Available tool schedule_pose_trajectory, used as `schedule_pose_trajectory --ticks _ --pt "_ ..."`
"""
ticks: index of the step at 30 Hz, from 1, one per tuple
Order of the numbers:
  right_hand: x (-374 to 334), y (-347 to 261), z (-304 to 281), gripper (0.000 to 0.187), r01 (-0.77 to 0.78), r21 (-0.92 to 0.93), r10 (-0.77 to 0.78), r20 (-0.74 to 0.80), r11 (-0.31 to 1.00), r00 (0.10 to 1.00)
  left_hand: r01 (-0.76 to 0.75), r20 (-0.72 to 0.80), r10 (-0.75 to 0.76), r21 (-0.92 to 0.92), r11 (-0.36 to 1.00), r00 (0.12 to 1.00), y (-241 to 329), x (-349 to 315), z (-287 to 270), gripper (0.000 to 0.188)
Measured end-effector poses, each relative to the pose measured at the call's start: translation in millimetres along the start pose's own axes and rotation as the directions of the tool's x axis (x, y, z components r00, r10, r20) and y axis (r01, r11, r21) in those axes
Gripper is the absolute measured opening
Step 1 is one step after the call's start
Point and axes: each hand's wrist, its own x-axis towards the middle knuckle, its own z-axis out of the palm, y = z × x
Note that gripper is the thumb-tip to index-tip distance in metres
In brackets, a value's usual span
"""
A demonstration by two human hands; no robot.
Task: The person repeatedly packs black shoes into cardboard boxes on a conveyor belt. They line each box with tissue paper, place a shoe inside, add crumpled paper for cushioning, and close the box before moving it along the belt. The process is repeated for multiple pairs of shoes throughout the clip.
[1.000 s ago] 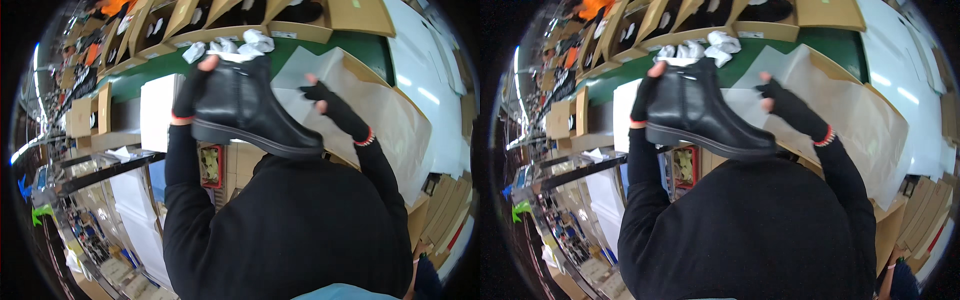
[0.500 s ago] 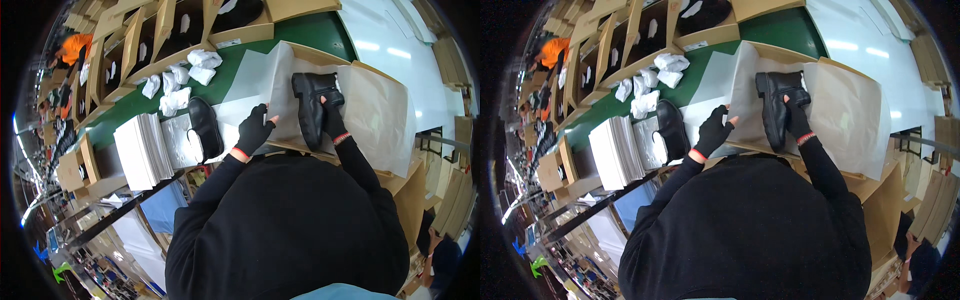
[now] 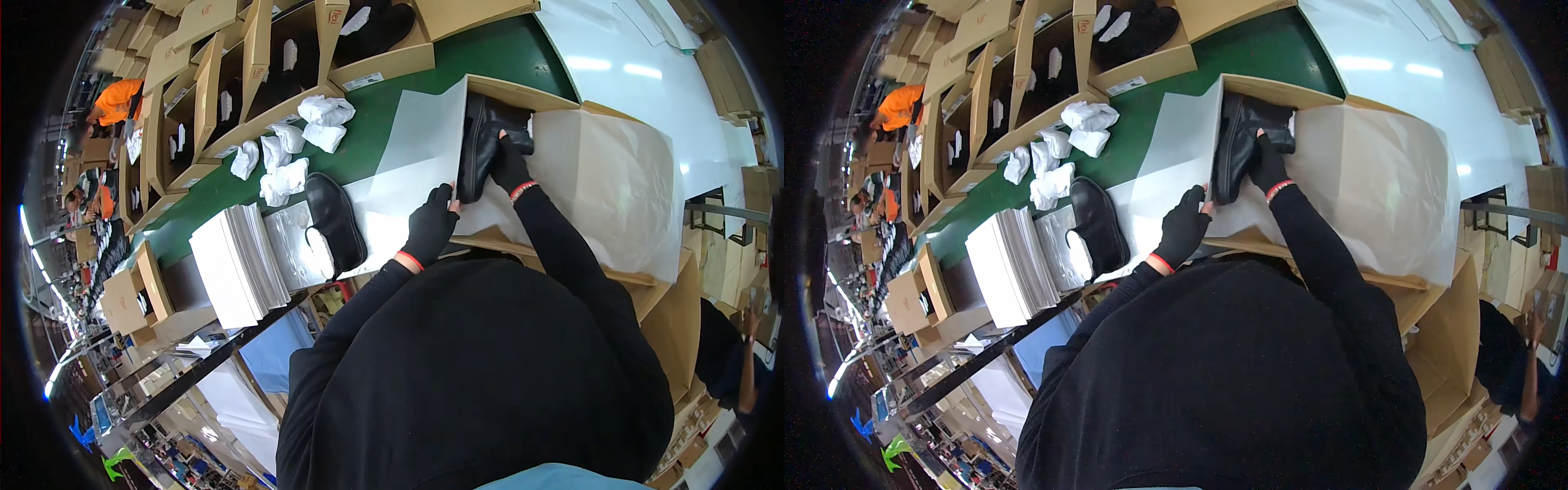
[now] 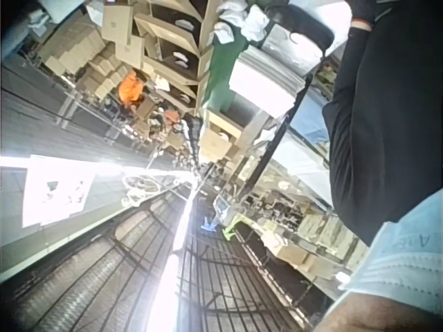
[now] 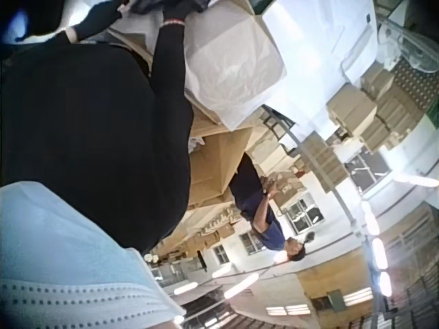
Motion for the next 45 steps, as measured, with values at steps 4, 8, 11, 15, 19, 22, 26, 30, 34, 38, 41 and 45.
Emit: schedule_pose_trajectory --ticks 4,8,11,15,19,22,26,30,34,38,41,45 --pt "-7.8 13.8 9.4 0.049 -0.073 -0.084 0.075 0.015 0.994 0.997 0.026 0.018 -0.024 -0.090 0.996 1.000 -8.7 -12.0 0.6 0.042" --pt "-84.5 10.6 17.5 0.053 -0.247 -0.867 0.325 -0.106 0.433 0.940 0.155 0.074 -0.139 -0.306 0.939 0.988 -29.4 -19.0 -46.1 0.043" --pt "-133.8 11.3 9.7 0.058 0.092 -0.979 0.407 0.010 -0.182 0.913 0.082 -0.142 -0.177 -0.506 0.858 0.974 -97.7 -12.6 -97.6 0.035" --pt "-179.0 14.9 29.5 0.058 0.339 -0.909 0.531 0.168 -0.244 0.831 0.027 -0.420 -0.003 0.050 0.998 0.907 -236.6 -3.8 -195.1 0.026" --pt "-173.9 35.7 9.0 0.043 0.556 -0.715 0.375 0.420 -0.424 0.827 0.312 -0.329 -0.249 0.155 0.938 0.911 -263.0 36.7 -222.8 0.040" --pt "-184.3 54.5 36.9 0.038 0.501 -0.694 0.269 0.424 -0.516 0.865 0.482 -0.330 -0.377 0.342 0.807 0.866 -270.1 67.7 -197.8 0.067" --pt "-194.4 63.5 72.9 0.044 0.409 -0.744 0.342 0.254 -0.529 0.905 0.461 -0.232 -0.400 0.516 0.722 0.886 -333.5 73.6 -190.0 0.060" --pt "-213.8 55.5 88.1 0.055 0.409 -0.826 0.239 0.339 -0.387 0.910 0.108 -0.412 0.099 0.451 0.886 0.906 -311.1 55.7 -217.9 0.030" --pt "-215.5 49.4 103.8 0.084 0.441 -0.896 0.097 0.444 0.053 0.891 -0.144 -0.313 0.138 0.003 0.990 0.940 -175.3 26.8 -241.9 0.024" --pt "-224.9 39.7 148.0 0.106 0.473 -0.828 0.140 0.529 0.300 0.837 -0.101 -0.076 0.070 -0.578 0.810 0.995 -43.0 -31.4 -205.5 0.018" --pt "-229.6 31.3 158.8 0.107 0.517 -0.755 0.173 0.618 0.403 0.767 -0.199 -0.022 0.238 -0.629 0.752 0.971 -5.1 -45.9 -169.9 0.017" --pt "-230.4 14.3 146.8 0.082 0.520 -0.751 0.325 0.651 0.408 0.685 0.079 0.269 0.175 -0.724 0.685 0.947 21.5 -57.9 -156.4 0.021"
